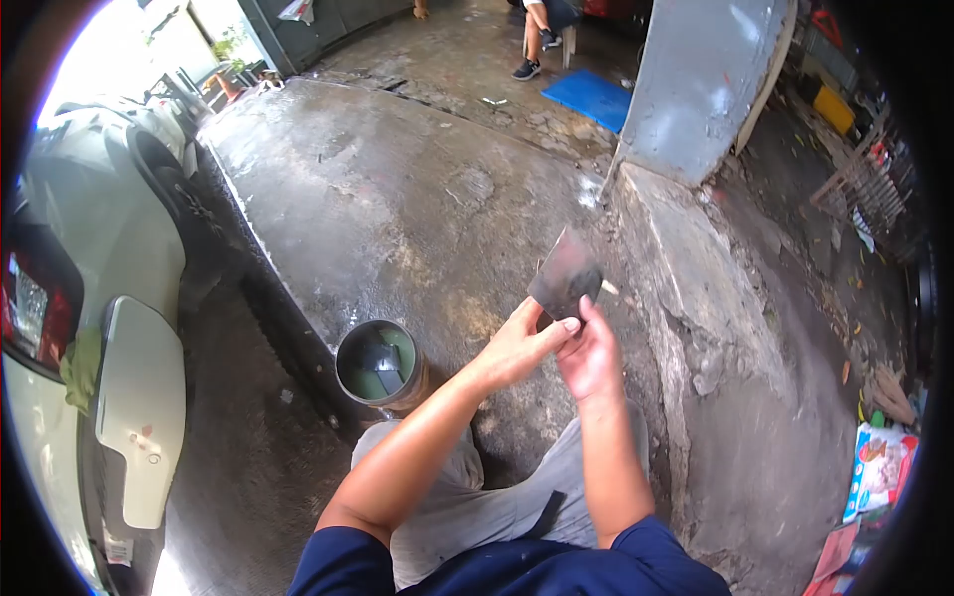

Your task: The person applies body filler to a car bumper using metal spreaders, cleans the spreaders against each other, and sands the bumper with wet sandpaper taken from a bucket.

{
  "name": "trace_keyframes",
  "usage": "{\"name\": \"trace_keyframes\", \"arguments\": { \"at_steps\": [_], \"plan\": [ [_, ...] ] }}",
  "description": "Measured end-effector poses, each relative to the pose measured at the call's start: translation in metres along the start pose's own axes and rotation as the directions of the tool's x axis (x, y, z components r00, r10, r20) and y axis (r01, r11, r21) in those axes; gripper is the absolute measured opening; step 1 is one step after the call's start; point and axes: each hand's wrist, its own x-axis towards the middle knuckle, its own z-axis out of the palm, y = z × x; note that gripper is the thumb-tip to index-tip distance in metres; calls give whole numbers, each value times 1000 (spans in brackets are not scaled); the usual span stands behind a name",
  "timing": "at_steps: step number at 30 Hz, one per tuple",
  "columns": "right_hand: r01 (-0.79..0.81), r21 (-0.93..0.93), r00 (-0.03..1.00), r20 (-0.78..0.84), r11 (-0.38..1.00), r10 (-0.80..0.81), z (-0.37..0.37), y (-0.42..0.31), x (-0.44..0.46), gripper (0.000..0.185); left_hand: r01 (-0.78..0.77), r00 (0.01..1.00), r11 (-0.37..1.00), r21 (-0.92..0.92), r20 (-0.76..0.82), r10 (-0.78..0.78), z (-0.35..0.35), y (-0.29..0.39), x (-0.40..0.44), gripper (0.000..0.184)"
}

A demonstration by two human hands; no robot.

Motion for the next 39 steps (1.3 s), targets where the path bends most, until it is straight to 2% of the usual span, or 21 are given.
{"name": "trace_keyframes", "arguments": {
  "at_steps": [2,5,9,10,12,15,16,17,20,23,26,27,30,31,33,34,35,36,37,38,39],
  "plan": [
    [-62,29,996,71,998,60,-17,15,3,18,81,996,989,-120,-24,-85,0,15,-8,56],
    [16,-11,993,115,1000,-15,-13,22,-5,16,-7,1000,978,-210,-24,2,4,1,-4,48],
    [24,-99,996,83,995,-15,2,23,-16,19,64,991,988,-139,-110,-80,10,3,-6,39],
    [20,-109,999,26,994,-18,1,26,-15,21,65,988,975,-212,-127,-93,11,0,-4,38],
    [-42,-161,997,58,986,52,-12,28,-12,26,63,979,933,-353,-158,-126,12,-7,1,37],
    [-160,-265,971,130,951,200,-37,33,-5,46,-23,960,957,-291,-272,-60,6,-5,0,34],
    [-200,-249,954,170,948,246,-44,33,-3,49,99,932,958,-271,-311,-184,7,20,-10,34],
    [-241,-235,934,209,942,291,-49,33,-1,52,80,941,954,-289,-294,-168,7,18,-10,34],
    [-93,51,971,225,994,79,-29,30,-6,58,55,965,951,-304,-227,-128,10,11,-11,36],
    [76,95,982,167,993,-92,-30,21,0,61,79,987,969,-232,-121,-109,11,9,-15,38],
    [291,80,957,-26,954,-289,-38,-4,12,52,142,987,978,-154,-52,-151,2,-1,-12,35],
    [358,65,932,-89,931,-352,-44,-13,14,49,154,986,981,-122,-49,-160,0,-3,-11,35],
    [530,-390,746,-207,753,-632,-59,-22,20,37,69,995,995,-69,-70,-74,-6,-6,-9,37],
    [407,-601,807,-116,688,-579,-52,-22,9,36,2,992,998,-62,-128,-10,-5,-12,-5,42],
    [160,-912,919,-2,379,-394,-31,-24,-18,34,-92,975,995,-32,-205,83,-2,-24,2,53],
    [690,-723,625,568,37,-535,7,-20,-28,32,-120,968,993,-12,-222,114,-2,-26,4,60],
    [748,-663,598,651,35,-467,10,-8,-32,40,-116,973,993,11,-198,116,-4,-24,3,69],
    [827,-538,467,819,-164,-334,24,-8,-40,45,-222,959,965,141,-145,242,-6,-27,3,75],
    [860,-474,428,871,-186,-243,29,-4,-43,47,-332,927,907,258,-90,364,-9,-30,4,82],
    [850,-509,460,842,-134,-282,32,3,-42,46,-529,820,725,442,45,570,-15,-40,8,85],
    [839,-539,491,811,-80,-317,32,8,-39,46,-382,915,874,302,-10,403,-8,-30,3,86]
  ]
}}
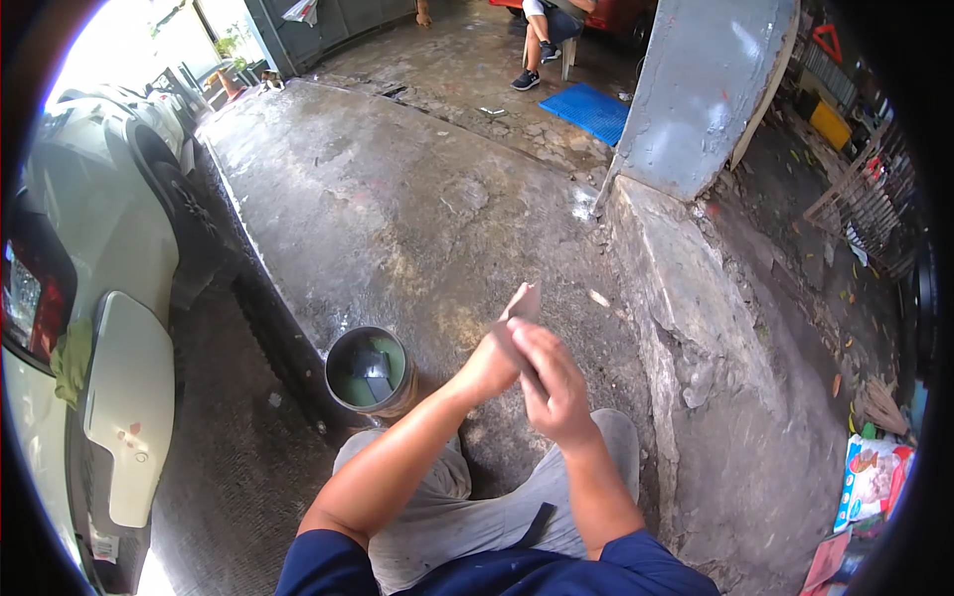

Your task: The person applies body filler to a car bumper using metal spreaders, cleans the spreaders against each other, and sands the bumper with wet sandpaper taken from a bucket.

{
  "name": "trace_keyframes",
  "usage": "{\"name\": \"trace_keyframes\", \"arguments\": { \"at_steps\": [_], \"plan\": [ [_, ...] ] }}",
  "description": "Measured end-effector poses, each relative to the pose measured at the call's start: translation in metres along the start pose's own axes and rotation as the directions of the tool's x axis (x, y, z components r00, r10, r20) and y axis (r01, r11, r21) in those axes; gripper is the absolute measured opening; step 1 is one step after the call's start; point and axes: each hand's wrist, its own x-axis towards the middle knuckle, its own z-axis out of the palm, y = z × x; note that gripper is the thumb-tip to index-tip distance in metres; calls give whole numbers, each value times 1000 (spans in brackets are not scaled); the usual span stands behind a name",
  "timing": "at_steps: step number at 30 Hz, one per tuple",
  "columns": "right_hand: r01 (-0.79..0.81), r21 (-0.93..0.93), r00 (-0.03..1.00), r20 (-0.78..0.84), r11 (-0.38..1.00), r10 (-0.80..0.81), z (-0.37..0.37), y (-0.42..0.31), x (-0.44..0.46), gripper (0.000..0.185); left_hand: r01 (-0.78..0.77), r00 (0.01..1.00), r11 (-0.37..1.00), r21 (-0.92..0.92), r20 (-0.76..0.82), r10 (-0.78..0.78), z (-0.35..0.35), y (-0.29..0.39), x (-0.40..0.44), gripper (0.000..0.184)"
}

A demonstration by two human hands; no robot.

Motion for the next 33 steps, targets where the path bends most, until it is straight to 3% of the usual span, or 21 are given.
{"name": "trace_keyframes", "arguments": {
  "at_steps": [1,3,4,6,8,10,13,15,16,20,21,24,25,28,29,31,32,33],
  "plan": [
    [-115,25,992,-45,993,116,0,11,-1,46,198,980,968,-153,6,-199,3,13,0,87],
    [-332,91,932,-123,939,341,-5,30,1,46,171,984,953,-249,-1,-177,16,-7,-2,84],
    [-255,31,962,-92,967,256,-4,29,-1,46,175,984,949,-264,15,-178,15,-8,-3,83],
    [-92,-82,996,-20,992,91,0,18,-5,46,25,984,997,69,176,-37,-2,-22,-6,84],
    [31,-67,999,38,997,-29,4,-5,-2,48,143,986,984,-108,103,-133,-2,-5,-4,82],
    [-159,-112,986,-62,981,153,5,26,-2,49,212,967,891,-402,-46,-251,5,18,-2,80],
    [-288,-95,954,-118,953,277,-6,37,-5,51,134,989,943,-305,-20,-146,10,3,1,81],
    [-99,-109,995,-17,989,97,1,16,-6,49,238,971,932,-274,73,-227,-8,19,4,84],
    [-9,-107,999,33,994,13,3,5,-8,48,218,976,928,-302,54,-211,-9,19,3,85],
    [-321,-61,942,-123,945,312,0,49,-12,50,86,996,941,-328,17,-85,4,-11,5,83],
    [-249,-126,967,-85,960,239,-1,41,-14,52,119,992,929,-349,5,-125,-1,5,3,83],
    [46,-94,997,59,994,-41,4,1,-5,46,189,982,932,-308,67,-177,-16,26,3,86],
    [-26,-136,1000,-20,990,23,8,19,-12,45,177,984,946,-273,78,-161,-16,24,5,87],
    [-348,-24,929,-147,937,341,5,42,-3,53,88,995,961,-261,-26,-98,2,3,4,85],
    [-254,-127,964,-114,959,240,6,36,-10,53,103,993,961,-258,-33,-115,1,-3,0,84],
    [-80,-105,997,-29,991,77,8,8,-6,48,207,975,964,-168,123,-188,-16,10,3,86],
    [2,-86,1000,13,996,-1,9,-1,-6,46,206,978,944,-259,73,-193,-15,17,1,87],
    [-74,-117,995,-71,990,66,13,19,-11,41,194,980,918,-347,24,-198,-14,25,0,88]
  ]
}}
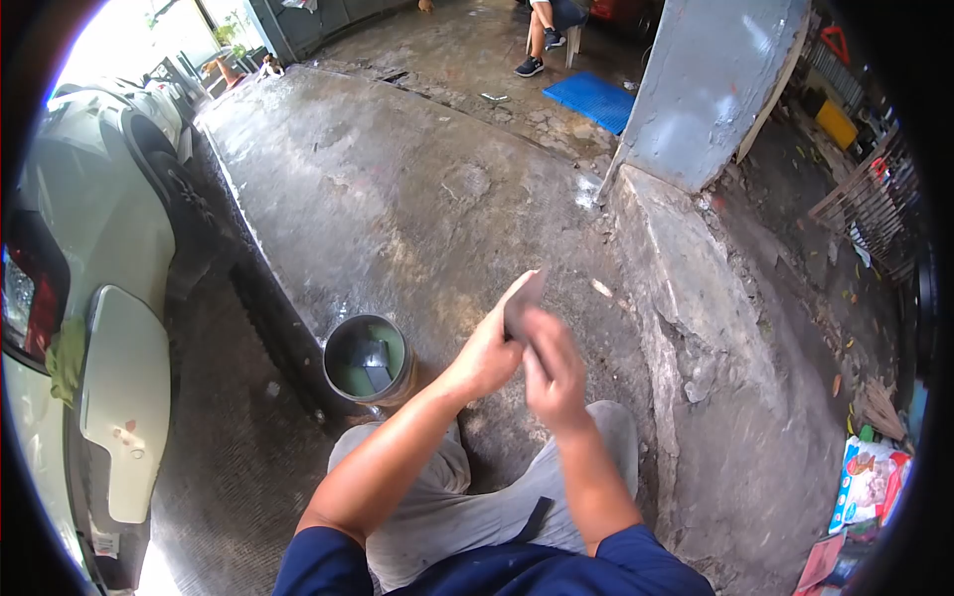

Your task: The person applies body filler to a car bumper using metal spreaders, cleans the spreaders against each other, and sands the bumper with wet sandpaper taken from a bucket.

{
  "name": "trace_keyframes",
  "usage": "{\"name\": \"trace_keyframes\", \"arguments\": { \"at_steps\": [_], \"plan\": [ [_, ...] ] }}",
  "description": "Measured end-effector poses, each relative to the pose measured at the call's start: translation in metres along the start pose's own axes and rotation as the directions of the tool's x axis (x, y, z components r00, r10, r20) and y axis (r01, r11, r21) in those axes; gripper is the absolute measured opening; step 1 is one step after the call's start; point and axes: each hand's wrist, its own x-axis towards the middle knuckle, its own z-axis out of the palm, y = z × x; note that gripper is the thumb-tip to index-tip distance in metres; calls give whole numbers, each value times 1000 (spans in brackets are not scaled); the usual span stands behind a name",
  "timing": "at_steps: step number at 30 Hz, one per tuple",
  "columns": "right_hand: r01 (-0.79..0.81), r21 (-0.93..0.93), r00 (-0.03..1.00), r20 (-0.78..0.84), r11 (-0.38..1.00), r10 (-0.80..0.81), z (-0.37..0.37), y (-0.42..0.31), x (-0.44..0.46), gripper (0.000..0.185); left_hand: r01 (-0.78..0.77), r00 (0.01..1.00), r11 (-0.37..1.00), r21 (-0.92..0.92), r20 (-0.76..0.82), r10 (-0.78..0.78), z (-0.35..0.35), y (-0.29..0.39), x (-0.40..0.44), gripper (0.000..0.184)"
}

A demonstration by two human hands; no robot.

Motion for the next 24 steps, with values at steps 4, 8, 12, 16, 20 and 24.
{"name": "trace_keyframes", "arguments": {
  "at_steps": [4,8,12,16,20,24],
  "plan": [
    [-237,-20,971,-40,971,236,-2,19,0,42,-132,991,989,70,-14,134,8,-10,3,84],
    [-91,37,994,-59,995,94,7,6,-4,34,-23,999,996,90,-35,26,3,3,-1,92],
    [-300,71,953,-33,951,303,-2,6,5,33,-123,992,986,113,3,123,8,-8,0,87],
    [-175,-62,981,-94,983,169,12,10,-2,34,-127,991,969,212,-21,134,8,-17,-2,85],
    [-424,139,900,-46,895,434,8,21,8,36,-68,997,978,199,47,59,14,-6,-6,84],
    [-273,-10,961,-60,962,272,22,24,-13,39,-80,996,984,159,-36,86,6,-28,-4,81]
  ]
}}
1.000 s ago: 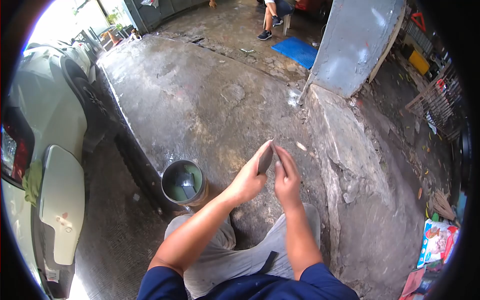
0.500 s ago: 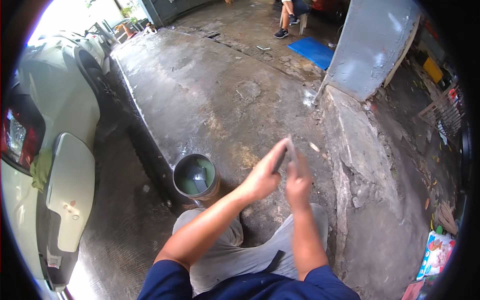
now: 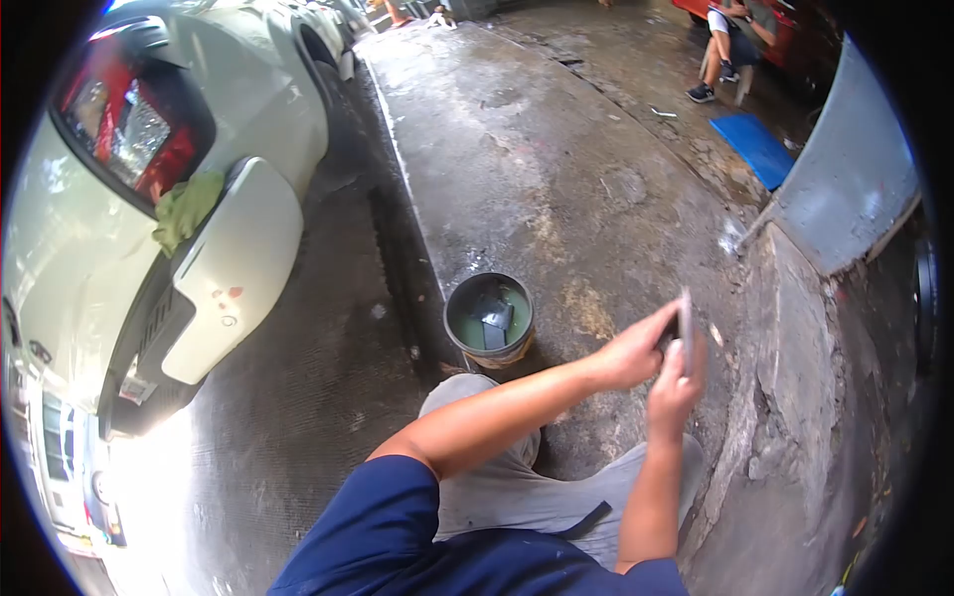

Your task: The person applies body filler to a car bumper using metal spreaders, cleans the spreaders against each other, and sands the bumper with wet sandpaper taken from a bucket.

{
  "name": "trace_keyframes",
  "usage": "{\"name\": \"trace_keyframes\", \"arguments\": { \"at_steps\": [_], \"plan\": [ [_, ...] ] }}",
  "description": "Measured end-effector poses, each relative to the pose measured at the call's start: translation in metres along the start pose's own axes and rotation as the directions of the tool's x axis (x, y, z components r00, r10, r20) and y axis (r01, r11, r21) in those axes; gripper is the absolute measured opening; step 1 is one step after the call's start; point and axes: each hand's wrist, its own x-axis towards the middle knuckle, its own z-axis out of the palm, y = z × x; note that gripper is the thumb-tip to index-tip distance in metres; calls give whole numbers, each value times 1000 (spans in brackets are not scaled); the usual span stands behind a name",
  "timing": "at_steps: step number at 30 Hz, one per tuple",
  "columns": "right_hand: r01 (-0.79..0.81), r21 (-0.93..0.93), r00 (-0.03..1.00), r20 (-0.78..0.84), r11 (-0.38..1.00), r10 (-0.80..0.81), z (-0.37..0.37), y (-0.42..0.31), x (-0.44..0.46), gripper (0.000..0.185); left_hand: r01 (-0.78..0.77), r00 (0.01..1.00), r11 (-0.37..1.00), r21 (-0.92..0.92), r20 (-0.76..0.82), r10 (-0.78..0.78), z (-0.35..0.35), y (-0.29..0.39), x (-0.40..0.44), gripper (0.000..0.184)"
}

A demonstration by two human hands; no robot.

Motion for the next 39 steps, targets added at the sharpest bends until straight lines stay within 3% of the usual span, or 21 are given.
{"name": "trace_keyframes", "arguments": {
  "at_steps": [2,3,5,6,7,9,10,11,13,14,15,18,20,23,26,28,30,33,35,36,39],
  "plan": [
    [-409,196,899,-81,891,430,2,40,14,47,-61,997,994,95,45,57,7,-6,-4,77],
    [-657,267,743,73,705,665,-17,57,23,53,72,995,995,-64,72,-68,4,17,-7,66],
    [-520,620,684,-109,587,721,-31,29,28,55,287,957,854,-434,164,-238,-13,38,-6,50],
    [-398,674,688,-230,622,689,-28,21,24,53,271,958,934,-233,-30,-286,-24,34,-2,40],
    [-267,708,671,-350,654,653,-26,12,20,52,271,935,915,-299,-145,-325,-31,34,0,48],
    [-284,715,674,-324,639,663,-15,-16,2,51,144,885,978,-152,-423,-196,-25,-22,16,59],
    [-291,719,674,-314,631,668,-12,-24,-3,51,151,767,978,147,-641,-22,-11,-17,12,64],
    [-308,695,700,-296,650,649,-9,-23,-7,51,100,792,994,-39,-602,-103,-4,-13,14,52],
    [-342,644,745,-257,684,615,3,-13,-21,51,-7,889,991,135,-453,68,6,-19,12,41],
    [-361,616,770,-227,700,597,1,2,-21,47,7,954,998,-64,-298,-26,7,-13,7,41],
    [-479,619,683,-182,622,708,-6,-24,-3,50,-28,970,998,-59,-241,13,11,-17,5,52],
    [-469,596,827,37,652,561,-28,-7,5,51,82,997,995,54,-13,-81,12,4,-5,66],
    [-365,482,926,102,797,362,-36,-14,1,47,117,989,993,31,87,-120,3,27,-8,76],
    [175,120,975,118,977,-189,-31,-49,0,41,172,985,984,-43,34,-171,6,15,-5,83],
    [-451,269,891,82,851,447,-30,17,9,41,-43,999,992,122,-21,45,22,4,-10,80],
    [-190,221,982,39,957,186,-26,-8,1,40,-101,986,981,164,-112,120,31,-12,-3,77],
    [149,46,985,83,988,-153,-20,-44,-1,38,107,994,994,-10,-29,-107,2,27,-4,77],
    [-158,78,984,-66,984,163,-10,15,11,42,4,1000,999,49,6,-5,12,9,-7,76],
    [-668,78,743,30,740,668,-35,75,32,49,-57,992,992,113,121,43,16,8,-18,75],
    [-709,312,634,-111,632,766,-40,56,41,59,-61,983,995,77,175,47,12,10,-16,73],
    [-498,498,772,-117,710,624,-61,59,42,62,116,992,960,255,25,-127,-15,26,-8,69]
  ]
}}
